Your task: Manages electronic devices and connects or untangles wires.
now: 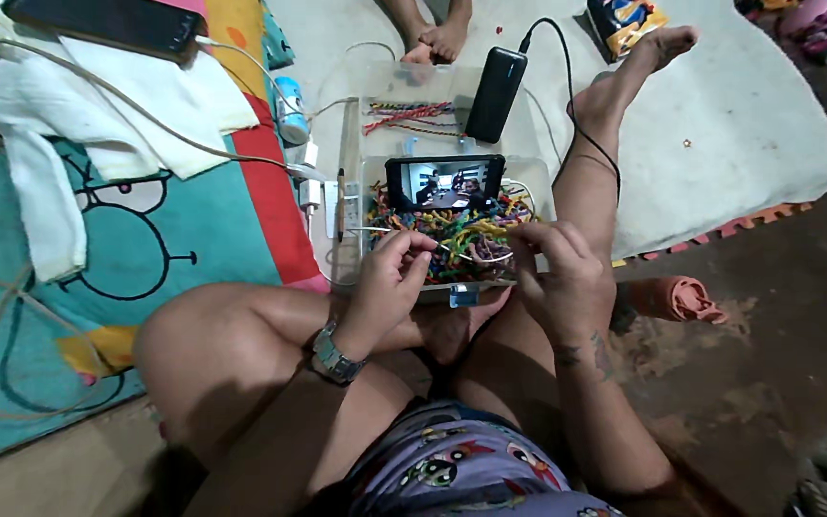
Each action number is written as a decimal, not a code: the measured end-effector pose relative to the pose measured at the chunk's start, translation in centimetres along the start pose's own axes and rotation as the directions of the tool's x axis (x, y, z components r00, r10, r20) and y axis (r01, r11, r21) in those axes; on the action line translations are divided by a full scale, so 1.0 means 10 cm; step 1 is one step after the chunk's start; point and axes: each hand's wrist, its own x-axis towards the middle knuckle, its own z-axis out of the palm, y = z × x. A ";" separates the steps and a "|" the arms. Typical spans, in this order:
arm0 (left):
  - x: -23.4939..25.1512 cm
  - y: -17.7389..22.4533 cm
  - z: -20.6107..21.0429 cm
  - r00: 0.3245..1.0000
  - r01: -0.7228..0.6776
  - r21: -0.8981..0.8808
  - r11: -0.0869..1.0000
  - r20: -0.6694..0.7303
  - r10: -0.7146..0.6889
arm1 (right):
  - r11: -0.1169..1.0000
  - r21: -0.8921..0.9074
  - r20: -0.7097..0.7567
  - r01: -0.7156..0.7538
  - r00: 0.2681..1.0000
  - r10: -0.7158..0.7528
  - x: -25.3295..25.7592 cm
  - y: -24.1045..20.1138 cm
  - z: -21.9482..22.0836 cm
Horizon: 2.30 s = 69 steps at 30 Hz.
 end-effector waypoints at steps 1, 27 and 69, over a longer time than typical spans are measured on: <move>0.00 0.01 0.00 1.000 0.005 0.002 1.000 -0.002 -0.005 | 1.000 0.023 -0.003 -0.012 1.000 0.012 0.01 0.00 -0.06; 0.46 0.20 0.34 0.984 -0.152 0.535 0.831 0.160 0.077 | 0.894 0.312 0.011 -0.321 0.942 0.334 0.04 0.33 -0.55; 0.03 0.47 0.32 0.853 0.447 -0.394 0.803 0.458 -0.250 | 0.782 0.609 0.149 -0.131 0.988 0.049 -0.03 0.03 -0.07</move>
